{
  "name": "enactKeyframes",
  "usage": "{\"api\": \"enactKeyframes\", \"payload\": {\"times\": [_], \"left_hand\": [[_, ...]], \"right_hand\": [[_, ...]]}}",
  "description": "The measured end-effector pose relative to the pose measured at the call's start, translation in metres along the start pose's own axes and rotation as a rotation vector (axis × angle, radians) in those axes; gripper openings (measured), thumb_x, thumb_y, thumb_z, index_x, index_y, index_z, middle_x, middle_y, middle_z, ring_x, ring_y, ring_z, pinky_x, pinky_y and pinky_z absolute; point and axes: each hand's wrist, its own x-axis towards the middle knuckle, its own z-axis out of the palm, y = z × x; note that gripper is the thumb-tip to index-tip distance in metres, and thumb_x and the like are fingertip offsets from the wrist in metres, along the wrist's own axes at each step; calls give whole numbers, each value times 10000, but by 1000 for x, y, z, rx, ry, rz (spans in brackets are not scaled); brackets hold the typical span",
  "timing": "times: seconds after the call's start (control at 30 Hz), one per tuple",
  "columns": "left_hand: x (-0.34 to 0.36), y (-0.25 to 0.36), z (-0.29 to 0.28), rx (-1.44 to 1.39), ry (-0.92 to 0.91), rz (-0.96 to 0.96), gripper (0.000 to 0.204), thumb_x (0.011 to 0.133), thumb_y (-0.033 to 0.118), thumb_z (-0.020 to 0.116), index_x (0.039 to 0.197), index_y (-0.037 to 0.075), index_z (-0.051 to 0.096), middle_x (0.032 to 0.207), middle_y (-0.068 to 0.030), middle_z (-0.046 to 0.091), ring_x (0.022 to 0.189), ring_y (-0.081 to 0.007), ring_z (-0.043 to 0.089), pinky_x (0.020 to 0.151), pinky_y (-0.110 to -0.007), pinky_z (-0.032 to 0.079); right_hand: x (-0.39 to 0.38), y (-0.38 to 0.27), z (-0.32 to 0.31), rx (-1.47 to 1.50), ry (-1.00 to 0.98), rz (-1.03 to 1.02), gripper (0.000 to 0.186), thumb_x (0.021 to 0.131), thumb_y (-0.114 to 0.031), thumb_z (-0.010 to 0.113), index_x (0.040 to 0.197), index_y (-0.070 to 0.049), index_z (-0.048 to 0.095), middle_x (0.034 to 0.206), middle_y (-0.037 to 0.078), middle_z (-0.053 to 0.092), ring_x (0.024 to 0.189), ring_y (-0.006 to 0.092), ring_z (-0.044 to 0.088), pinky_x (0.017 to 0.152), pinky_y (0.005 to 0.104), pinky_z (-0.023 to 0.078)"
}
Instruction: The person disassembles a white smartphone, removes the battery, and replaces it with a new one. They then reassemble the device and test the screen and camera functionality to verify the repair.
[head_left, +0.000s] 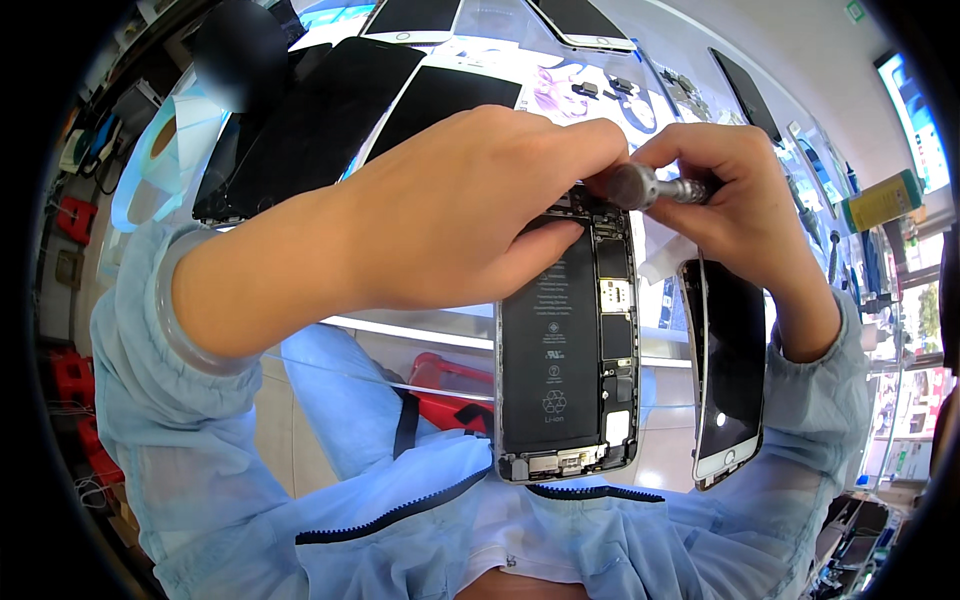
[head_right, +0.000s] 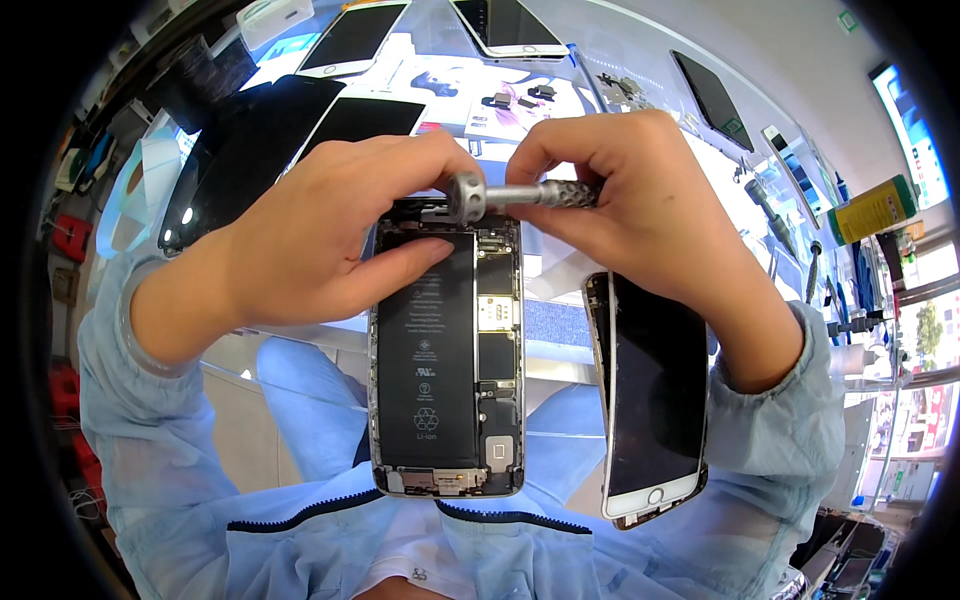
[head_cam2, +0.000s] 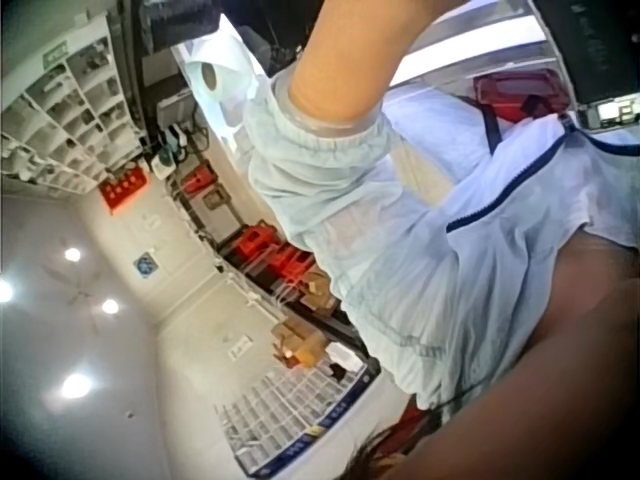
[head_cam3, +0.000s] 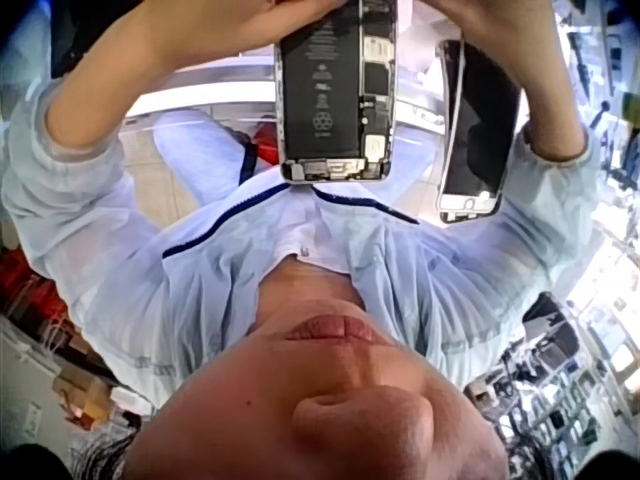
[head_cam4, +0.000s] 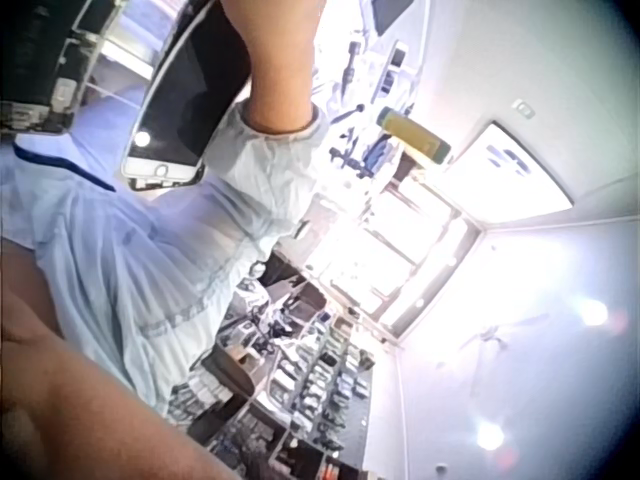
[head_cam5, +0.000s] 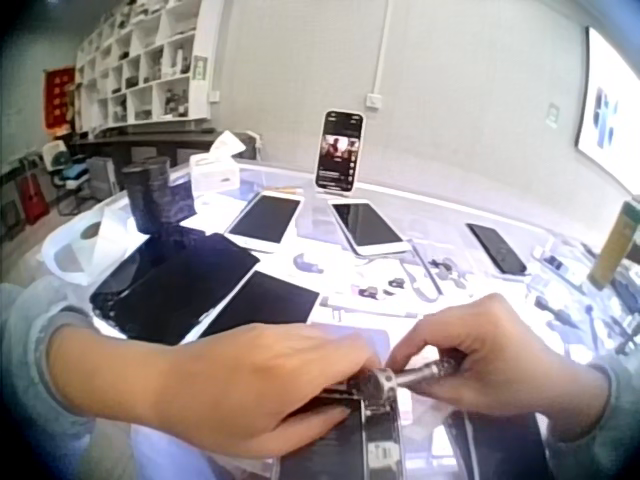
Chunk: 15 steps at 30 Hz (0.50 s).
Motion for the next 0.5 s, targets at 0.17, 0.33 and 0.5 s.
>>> {"api": "enactKeyframes", "payload": {"times": [0.17, 0.33, 0.5], "left_hand": [[-1, -1, 1, 22, 4, 37, 313, 694, 15, 631, 994, 17, 542, 926, -142, 594, 852, -330, 574, 725, -352, 462], [-3, 1, 1, 90, -13, 91, 374, 667, 10, 660, 1024, 23, 547, 969, -128, 587, 906, -326, 565, 771, -366, 464], [-4, 4, 2, 105, -62, 33, 392, 651, 10, 675, 1021, 31, 548, 970, -118, 586, 947, -324, 558, 795, -374, 464]], "right_hand": [[-2, 7, -9, -72, -26, -224, 156, 667, -58, 719, 807, -55, 652, 626, 56, 563, 532, 182, 528, 468, 289, 371], [-12, 6, -12, -255, -82, -353, 239, 643, -141, 752, 860, -90, 668, 606, 50, 494, 518, 236, 520, 449, 324, 370], [-14, 9, -10, -308, -58, -461, 246, 651, -176, 755, 861, -84, 668, 601, 31, 477, 474, 198, 508, 405, 304, 353]]}}
